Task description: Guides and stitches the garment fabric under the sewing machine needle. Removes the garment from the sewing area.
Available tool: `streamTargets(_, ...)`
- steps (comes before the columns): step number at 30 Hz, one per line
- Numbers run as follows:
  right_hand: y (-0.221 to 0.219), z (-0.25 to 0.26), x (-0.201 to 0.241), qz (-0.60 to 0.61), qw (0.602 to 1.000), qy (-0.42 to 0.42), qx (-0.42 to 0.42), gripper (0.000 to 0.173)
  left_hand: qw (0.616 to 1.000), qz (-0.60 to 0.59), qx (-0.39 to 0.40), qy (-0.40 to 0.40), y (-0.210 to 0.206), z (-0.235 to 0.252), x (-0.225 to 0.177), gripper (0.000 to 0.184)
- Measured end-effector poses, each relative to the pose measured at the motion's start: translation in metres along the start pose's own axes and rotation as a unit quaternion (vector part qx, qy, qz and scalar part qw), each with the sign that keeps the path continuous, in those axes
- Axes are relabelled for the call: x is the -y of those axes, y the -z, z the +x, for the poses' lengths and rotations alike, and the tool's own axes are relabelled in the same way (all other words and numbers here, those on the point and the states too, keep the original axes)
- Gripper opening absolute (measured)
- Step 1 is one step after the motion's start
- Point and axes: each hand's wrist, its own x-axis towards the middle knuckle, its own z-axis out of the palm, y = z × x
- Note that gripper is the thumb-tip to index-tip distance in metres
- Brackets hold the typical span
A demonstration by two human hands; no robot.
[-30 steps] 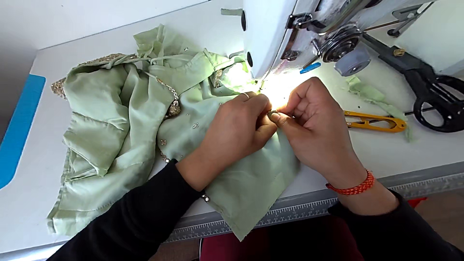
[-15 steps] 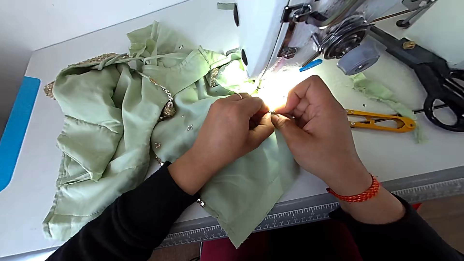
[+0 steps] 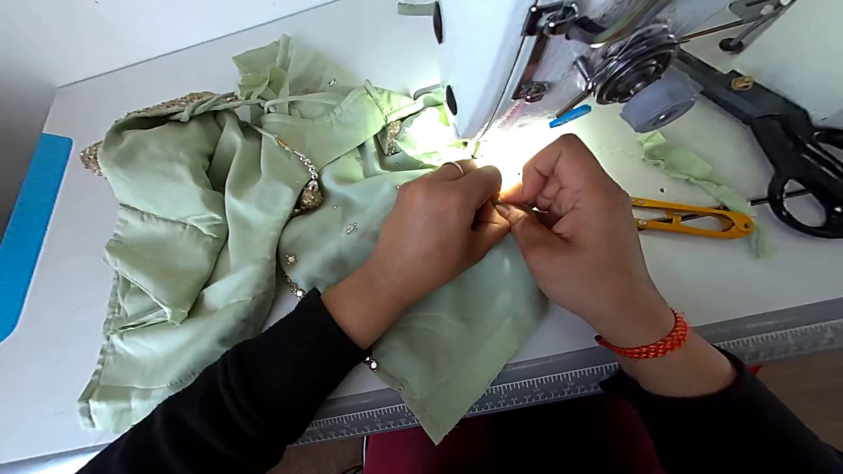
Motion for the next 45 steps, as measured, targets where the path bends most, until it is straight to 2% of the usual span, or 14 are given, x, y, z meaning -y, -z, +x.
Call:
streamTargets(19, 0.001, 0.002, -0.002, 0.027, 0.999, -0.017, 0.007, 0.021, 0.999, -0.049, 0.008, 0.011, -0.003, 0.002, 0.004, 0.008)
streamTargets(27, 0.000, 0.001, -0.002, 0.035, 0.999, -0.030, 0.000, 0.021, 0.997, -0.063, 0.021, 0.028, 0.002, 0.001, 0.007, 0.002)
streamTargets(31, 0.007, -0.001, -0.001, 0.045, 0.997, -0.050, 0.031, 0.022, 0.986, -0.135, 0.056, 0.075, 0.012, -0.001, 0.011, 0.013)
streamTargets(34, 0.006, 0.000, 0.000, 0.047, 0.997, -0.057, 0.026, 0.024, 0.970, -0.208, 0.082, 0.094, 0.017, -0.003, 0.015, 0.011)
streamTargets(40, -0.002, 0.008, -0.005, 0.075, 0.995, -0.061, -0.003, 0.023, 0.976, -0.180, 0.056, 0.107, 0.015, -0.003, 0.015, 0.011)
streamTargets(45, -0.001, 0.005, -0.002, 0.077, 0.995, -0.063, -0.013, 0.022, 0.969, -0.176, 0.064, 0.158, 0.014, -0.001, 0.010, 0.013)
